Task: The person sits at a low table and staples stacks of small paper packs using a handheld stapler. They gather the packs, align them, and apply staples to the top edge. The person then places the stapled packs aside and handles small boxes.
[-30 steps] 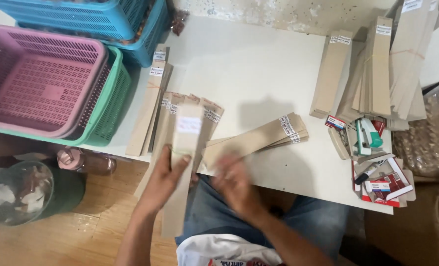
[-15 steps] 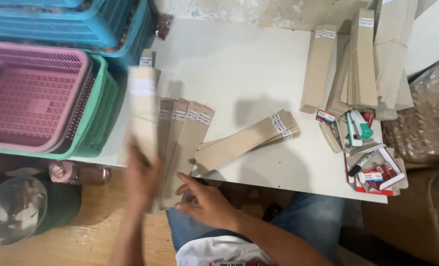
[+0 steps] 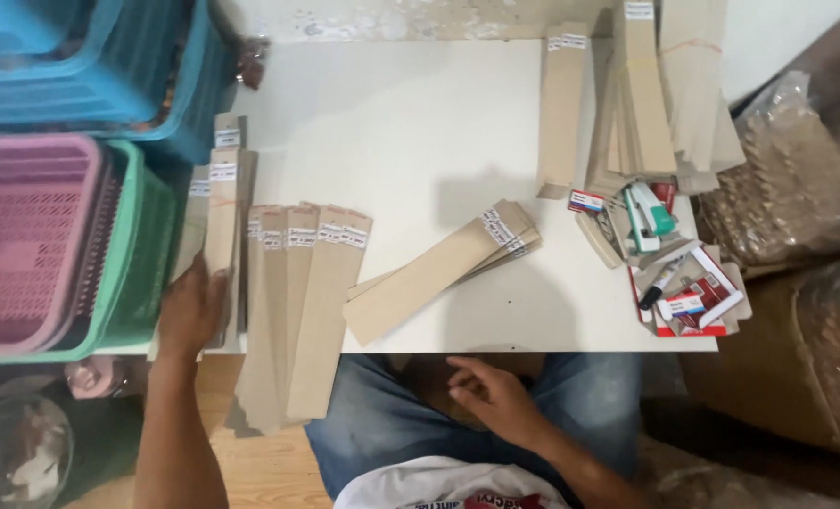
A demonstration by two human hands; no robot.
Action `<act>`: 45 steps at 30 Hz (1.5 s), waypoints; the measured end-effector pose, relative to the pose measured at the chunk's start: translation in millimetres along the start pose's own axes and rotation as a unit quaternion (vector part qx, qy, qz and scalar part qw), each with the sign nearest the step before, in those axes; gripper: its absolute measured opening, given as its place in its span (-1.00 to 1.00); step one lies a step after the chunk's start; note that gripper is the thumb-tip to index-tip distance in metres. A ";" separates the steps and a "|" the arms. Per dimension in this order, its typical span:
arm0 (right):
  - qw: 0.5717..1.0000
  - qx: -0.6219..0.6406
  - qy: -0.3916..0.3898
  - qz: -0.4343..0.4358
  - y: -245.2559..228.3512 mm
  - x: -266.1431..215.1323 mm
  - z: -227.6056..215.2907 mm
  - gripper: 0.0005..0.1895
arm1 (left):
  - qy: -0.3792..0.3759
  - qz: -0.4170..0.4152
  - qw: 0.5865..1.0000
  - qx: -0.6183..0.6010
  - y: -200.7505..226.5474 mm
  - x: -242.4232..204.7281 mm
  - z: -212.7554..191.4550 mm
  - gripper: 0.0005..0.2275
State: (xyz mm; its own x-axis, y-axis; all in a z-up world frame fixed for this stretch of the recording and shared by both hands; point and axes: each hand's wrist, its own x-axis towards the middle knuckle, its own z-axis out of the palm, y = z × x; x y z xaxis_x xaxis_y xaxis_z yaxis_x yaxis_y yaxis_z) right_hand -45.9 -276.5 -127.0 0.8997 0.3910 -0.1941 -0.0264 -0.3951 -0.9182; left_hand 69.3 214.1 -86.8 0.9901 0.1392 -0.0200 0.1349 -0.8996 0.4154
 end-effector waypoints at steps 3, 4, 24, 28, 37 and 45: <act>0.999 0.013 0.032 -0.003 4.9 -7.0 -18.2 -0.58 | 0.007 -0.007 1.000 -0.006 -7.7 -0.8 2.4 -0.59; 0.999 0.015 0.037 0.001 5.1 -8.8 -23.6 -0.58 | 0.003 -0.002 1.000 -0.006 -8.6 -4.2 8.2 -0.59; 0.796 -0.500 0.333 0.075 42.2 72.0 -283.3 -0.66 | 0.097 0.250 0.945 0.189 244.5 -48.6 145.8 -0.37; 0.800 -0.517 0.275 0.132 63.8 98.0 -301.0 -0.59 | 0.082 0.238 0.955 0.160 236.6 -86.6 143.0 -0.33; 0.818 -0.410 0.404 0.023 -7.6 31.5 -242.2 -0.59 | -0.188 -0.053 0.970 -0.148 220.8 -146.8 108.0 -0.37; 0.959 -0.205 0.197 0.000 -33.0 37.2 -160.7 -0.64 | -0.241 -0.089 0.955 -0.150 226.3 -159.4 98.6 -0.72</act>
State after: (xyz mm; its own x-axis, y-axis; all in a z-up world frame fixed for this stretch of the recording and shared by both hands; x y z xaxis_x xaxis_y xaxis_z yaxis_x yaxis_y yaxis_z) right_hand 58.5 -382.4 -48.5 0.9965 0.0793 0.0254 0.0748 -0.7202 -0.6897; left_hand -54.0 -52.5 -79.3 0.8658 0.0077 -0.5003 0.3570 -0.7101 0.6069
